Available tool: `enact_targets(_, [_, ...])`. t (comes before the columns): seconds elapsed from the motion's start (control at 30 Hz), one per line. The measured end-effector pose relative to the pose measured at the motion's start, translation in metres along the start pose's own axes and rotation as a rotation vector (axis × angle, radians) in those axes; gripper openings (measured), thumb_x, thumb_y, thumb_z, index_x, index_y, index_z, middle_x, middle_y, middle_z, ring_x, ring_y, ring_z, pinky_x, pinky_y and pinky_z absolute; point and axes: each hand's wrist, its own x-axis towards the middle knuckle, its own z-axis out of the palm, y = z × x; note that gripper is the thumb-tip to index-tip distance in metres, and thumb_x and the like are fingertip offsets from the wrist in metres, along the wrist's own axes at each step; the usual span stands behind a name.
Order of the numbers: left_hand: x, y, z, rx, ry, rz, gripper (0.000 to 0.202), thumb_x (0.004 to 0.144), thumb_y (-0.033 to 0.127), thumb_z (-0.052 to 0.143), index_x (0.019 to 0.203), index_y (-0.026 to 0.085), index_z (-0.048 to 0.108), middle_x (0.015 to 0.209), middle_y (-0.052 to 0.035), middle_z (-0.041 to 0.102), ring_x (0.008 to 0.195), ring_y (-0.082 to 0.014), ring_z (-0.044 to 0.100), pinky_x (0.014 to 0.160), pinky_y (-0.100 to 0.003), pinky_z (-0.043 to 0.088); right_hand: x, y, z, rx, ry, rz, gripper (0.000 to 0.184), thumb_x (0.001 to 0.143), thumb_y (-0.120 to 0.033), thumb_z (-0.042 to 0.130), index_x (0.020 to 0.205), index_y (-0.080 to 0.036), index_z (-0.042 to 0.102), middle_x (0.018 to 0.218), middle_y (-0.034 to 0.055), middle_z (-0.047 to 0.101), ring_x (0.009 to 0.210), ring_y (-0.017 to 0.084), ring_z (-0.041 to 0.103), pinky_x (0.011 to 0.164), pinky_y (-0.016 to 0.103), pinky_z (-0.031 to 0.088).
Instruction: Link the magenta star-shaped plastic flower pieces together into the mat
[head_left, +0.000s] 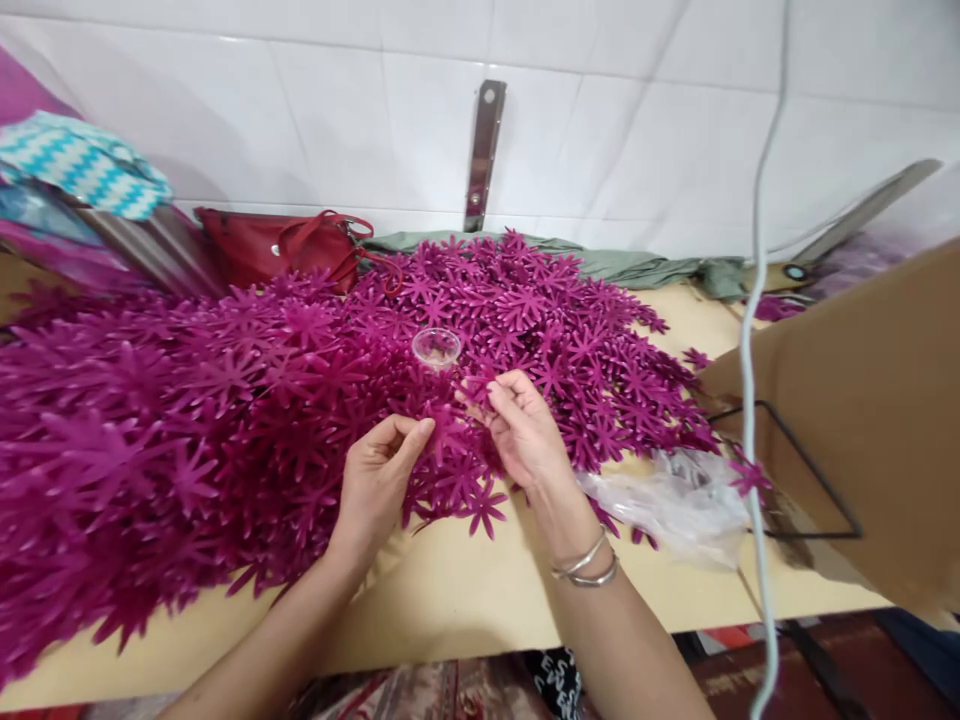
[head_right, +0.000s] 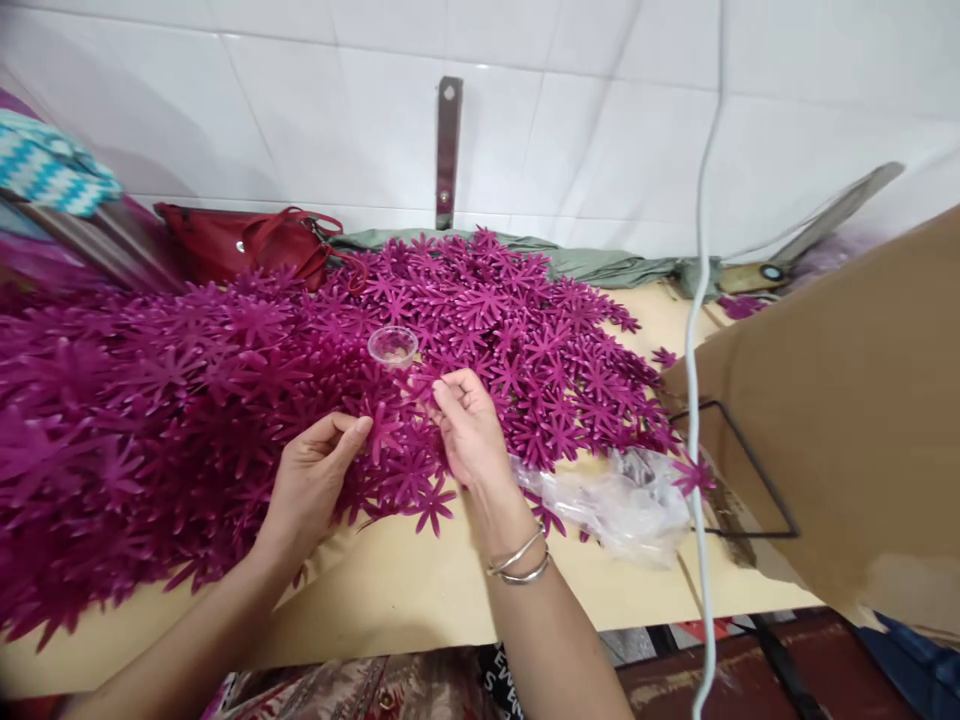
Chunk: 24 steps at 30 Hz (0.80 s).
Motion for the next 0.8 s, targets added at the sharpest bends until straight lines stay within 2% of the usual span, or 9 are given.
enact_targets(0.13, [0.0, 0.004, 0.0, -0.013, 0.016, -0.015, 0.034, 0.082, 0.047, 0.079, 0.075, 0.016, 0.069, 0.069, 0.003, 0.059, 0.064, -0.0095, 0.048, 0.061, -0.02, 0.04, 0.001, -0.003, -0.001, -0.072, 0.038, -0.006, 0.039, 0.067, -0.039, 0.092, 0.083, -0.025, 0.059, 0.073, -0.0071, 0.055, 0.062, 0.01, 0.048, 0.061, 0.023, 0.044])
enact_targets(0.27, [0.001, 0.004, 0.001, -0.032, 0.03, -0.034, 0.033, 0.083, 0.046, 0.078, 0.078, 0.017, 0.066, 0.068, 0.0043, 0.056, 0.062, -0.0086, 0.046, 0.059, -0.019, 0.039, -0.003, -0.006, 0.005, -0.154, 0.035, -0.021, 0.038, 0.066, -0.039, 0.091, 0.081, -0.024, 0.059, 0.073, -0.0054, 0.055, 0.064, 0.012, 0.047, 0.062, 0.024, 0.043])
enact_targets(0.37, [0.0, 0.004, -0.003, 0.026, 0.065, 0.007, 0.025, 0.086, 0.041, 0.076, 0.089, 0.019, 0.064, 0.079, 0.0019, 0.062, 0.069, -0.0106, 0.055, 0.064, -0.02, 0.045, -0.004, -0.006, 0.006, -0.158, 0.028, -0.02, 0.037, 0.066, -0.037, 0.09, 0.08, -0.025, 0.059, 0.071, -0.0063, 0.053, 0.064, 0.011, 0.046, 0.063, 0.023, 0.043])
enact_targets(0.47, [-0.004, 0.011, -0.013, 0.303, 0.124, 0.199, 0.027, 0.09, 0.032, 0.07, 0.114, 0.022, 0.063, 0.108, -0.0055, 0.067, 0.093, -0.0172, 0.066, 0.081, -0.027, 0.052, -0.003, -0.004, 0.005, -0.178, 0.044, -0.03, 0.038, 0.066, -0.038, 0.09, 0.079, -0.025, 0.057, 0.071, -0.0062, 0.054, 0.064, 0.012, 0.046, 0.064, 0.024, 0.043])
enact_targets(0.53, [-0.008, 0.019, -0.02, 0.612, 0.159, 0.371, 0.036, 0.091, 0.028, 0.069, 0.125, 0.024, 0.062, 0.128, -0.0108, 0.063, 0.115, -0.0239, 0.063, 0.094, -0.036, 0.05, -0.004, -0.002, 0.006, -0.186, 0.048, -0.038, 0.038, 0.066, -0.038, 0.09, 0.079, -0.025, 0.056, 0.071, -0.0061, 0.056, 0.064, 0.012, 0.048, 0.065, 0.025, 0.044])
enact_targets(0.6, [-0.01, 0.027, -0.023, 0.868, 0.173, 0.515, 0.036, 0.091, 0.028, 0.071, 0.126, 0.025, 0.066, 0.143, -0.0131, 0.057, 0.13, -0.03, 0.056, 0.107, -0.046, 0.042, -0.006, 0.001, 0.009, -0.184, 0.035, -0.028, 0.038, 0.067, -0.037, 0.089, 0.079, -0.025, 0.056, 0.07, -0.0067, 0.056, 0.063, 0.012, 0.049, 0.065, 0.025, 0.044])
enact_targets(0.7, [-0.009, 0.032, -0.021, 0.938, 0.087, 0.596, 0.031, 0.093, 0.029, 0.07, 0.123, 0.025, 0.068, 0.139, -0.0119, 0.063, 0.129, -0.0301, 0.058, 0.113, -0.05, 0.035, -0.011, 0.004, 0.014, -0.165, -0.013, 0.021, 0.034, 0.069, -0.034, 0.088, 0.079, -0.025, 0.057, 0.073, -0.0062, 0.062, 0.065, 0.012, 0.053, 0.067, 0.025, 0.045])
enact_targets(0.8, [-0.004, 0.027, -0.017, 0.769, -0.016, 0.524, 0.014, 0.095, 0.029, 0.067, 0.107, 0.024, 0.072, 0.118, -0.0082, 0.074, 0.117, -0.0255, 0.065, 0.105, -0.042, 0.045, -0.015, 0.006, 0.017, -0.166, -0.062, 0.04, 0.03, 0.071, -0.03, 0.088, 0.081, -0.025, 0.06, 0.084, -0.0033, 0.07, 0.074, 0.014, 0.06, 0.074, 0.027, 0.048])
